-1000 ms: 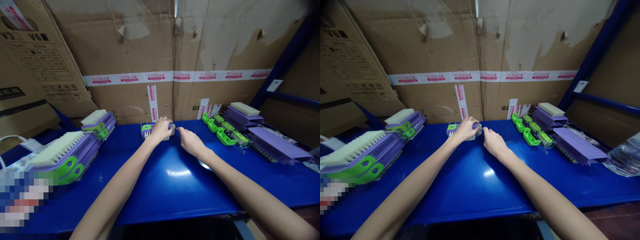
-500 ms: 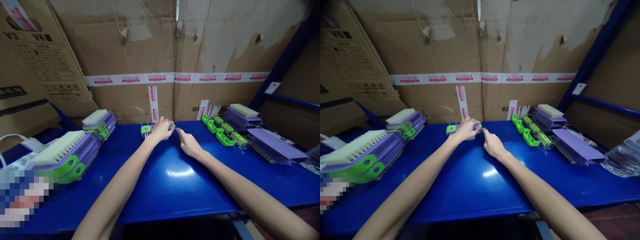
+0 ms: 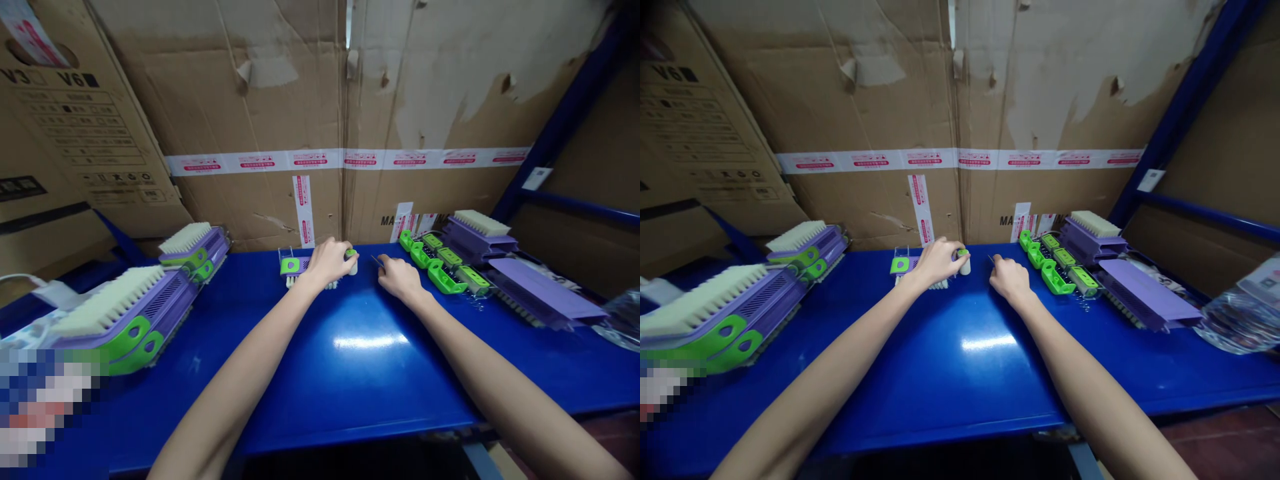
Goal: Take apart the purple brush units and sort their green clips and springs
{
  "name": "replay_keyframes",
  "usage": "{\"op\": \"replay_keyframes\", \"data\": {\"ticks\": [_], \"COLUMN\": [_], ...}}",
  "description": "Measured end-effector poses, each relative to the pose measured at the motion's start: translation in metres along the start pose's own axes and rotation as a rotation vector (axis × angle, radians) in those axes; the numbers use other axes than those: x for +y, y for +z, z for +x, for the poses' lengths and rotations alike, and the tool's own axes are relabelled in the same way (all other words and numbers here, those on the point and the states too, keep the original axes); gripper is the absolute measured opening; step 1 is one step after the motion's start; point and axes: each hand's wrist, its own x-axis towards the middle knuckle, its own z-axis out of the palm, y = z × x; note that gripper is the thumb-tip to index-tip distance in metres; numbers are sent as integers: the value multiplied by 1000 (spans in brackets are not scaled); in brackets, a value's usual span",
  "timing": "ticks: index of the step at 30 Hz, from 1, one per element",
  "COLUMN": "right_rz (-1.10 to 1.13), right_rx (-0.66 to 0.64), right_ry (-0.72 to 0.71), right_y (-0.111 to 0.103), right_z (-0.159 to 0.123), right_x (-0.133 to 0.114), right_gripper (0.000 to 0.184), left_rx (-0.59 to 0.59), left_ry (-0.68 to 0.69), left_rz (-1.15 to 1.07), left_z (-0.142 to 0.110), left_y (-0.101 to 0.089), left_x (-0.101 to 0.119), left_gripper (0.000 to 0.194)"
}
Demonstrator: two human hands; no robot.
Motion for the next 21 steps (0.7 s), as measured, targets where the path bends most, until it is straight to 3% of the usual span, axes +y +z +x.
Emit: {"op": "replay_keyframes", "data": {"ticks": [3, 6, 11, 17, 21], "right_rz": [-26, 54, 493, 782, 794], "right_rx": [36, 177, 418, 471, 473], "right_ry": [2, -14, -305, -358, -480], "right_y": [1, -1, 8, 22, 17], "right_z": [-1, -3, 0, 4, -5], "right_x": [-1, -7, -14, -18, -27], "right_gripper": [34, 36, 47, 74, 73], "left_rx": [2, 42, 170, 300, 492], "left_ry": [-53, -111, -187, -195, -257], "left_rz": [-110, -287, -568, -802, -780], "left_z": [3, 6, 9, 10, 8], "left_y": [1, 2, 3, -10, -27], "left_x": [4, 8, 11, 8, -12], "left_gripper": [27, 22, 18, 16, 18]}}
